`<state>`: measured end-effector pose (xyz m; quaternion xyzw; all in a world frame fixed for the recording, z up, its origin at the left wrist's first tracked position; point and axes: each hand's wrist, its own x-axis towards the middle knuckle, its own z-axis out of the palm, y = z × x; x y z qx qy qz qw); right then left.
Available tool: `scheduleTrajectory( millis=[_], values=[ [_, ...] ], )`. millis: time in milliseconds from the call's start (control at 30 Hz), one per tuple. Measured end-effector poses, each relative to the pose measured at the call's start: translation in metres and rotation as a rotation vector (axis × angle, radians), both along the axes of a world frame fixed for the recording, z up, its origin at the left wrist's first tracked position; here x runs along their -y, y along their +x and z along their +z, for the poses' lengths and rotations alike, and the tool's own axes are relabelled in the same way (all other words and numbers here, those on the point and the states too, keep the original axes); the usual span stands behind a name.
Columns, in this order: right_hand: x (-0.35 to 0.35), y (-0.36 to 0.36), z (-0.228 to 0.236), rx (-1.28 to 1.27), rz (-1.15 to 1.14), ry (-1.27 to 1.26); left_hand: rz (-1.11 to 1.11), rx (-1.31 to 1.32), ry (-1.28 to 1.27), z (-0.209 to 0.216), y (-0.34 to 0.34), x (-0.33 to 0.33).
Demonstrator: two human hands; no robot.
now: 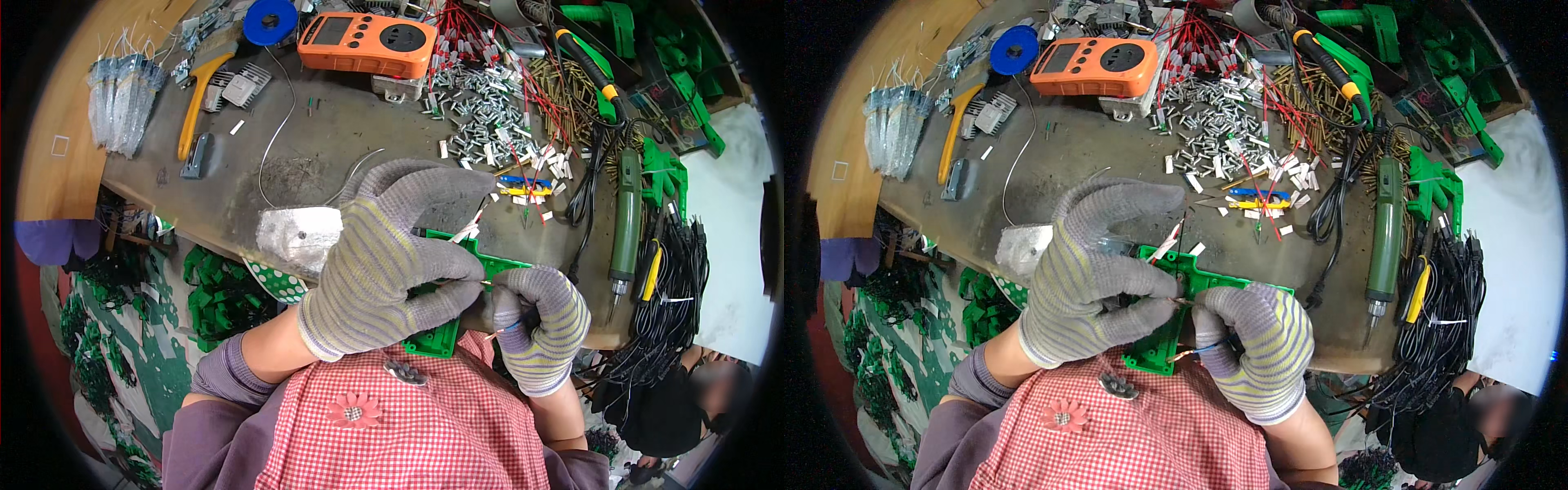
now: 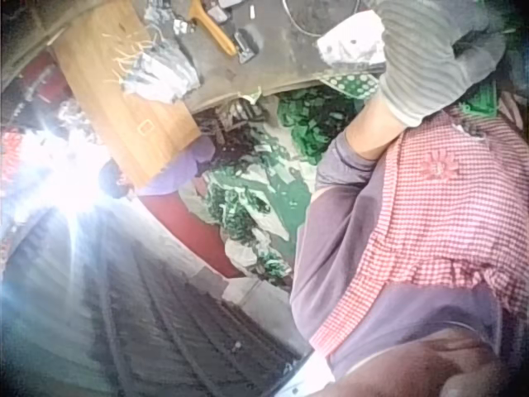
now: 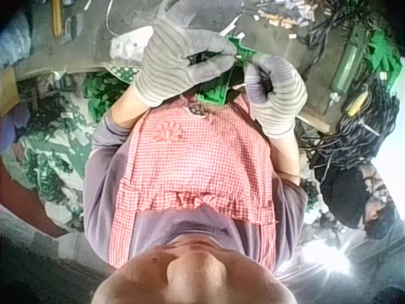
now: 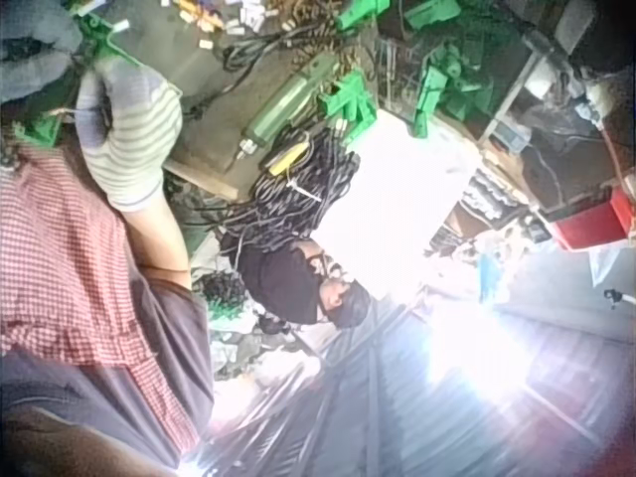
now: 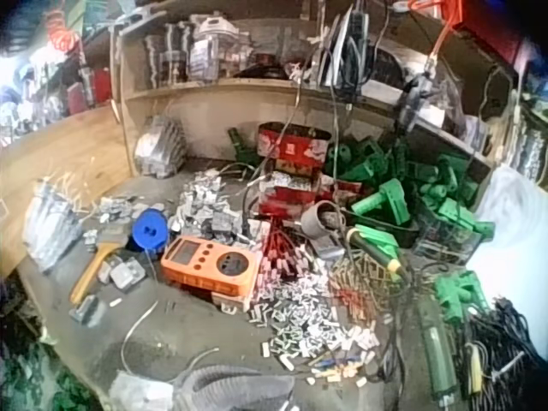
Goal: Assemble a green plastic housing with internal components and wiring using a soldering iron.
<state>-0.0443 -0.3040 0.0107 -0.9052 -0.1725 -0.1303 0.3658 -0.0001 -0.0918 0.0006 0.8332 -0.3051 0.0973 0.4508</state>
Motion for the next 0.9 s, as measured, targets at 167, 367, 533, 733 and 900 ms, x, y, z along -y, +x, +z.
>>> scheduleTrajectory(
  millis=[167,367,533,733,900],
  values=[
    [0.004,-0.001,0.022,-0.181,-0.007,-0.036,-0.022,-0.009,-0.089,0.001,0.001,0.003],
    [0.0,0.005,0.024,0.117,0.083,-0.04,-0.025,0.042,0.02,0.009,-0.002,0.012],
    [0.001,-0.001,0.022,0.079,0.224,-0.004,-0.024,-0.023,0.016,0.006,0.0,0.013],
    [0.001,0.005,0.025,0.002,0.027,-0.16,-0.093,0.007,-0.012,0.009,0.001,0.009],
    [-0.007,0.001,0.027,0.057,0.161,-0.041,-0.041,-0.033,0.055,0.012,0.001,0.014]
  ],
)
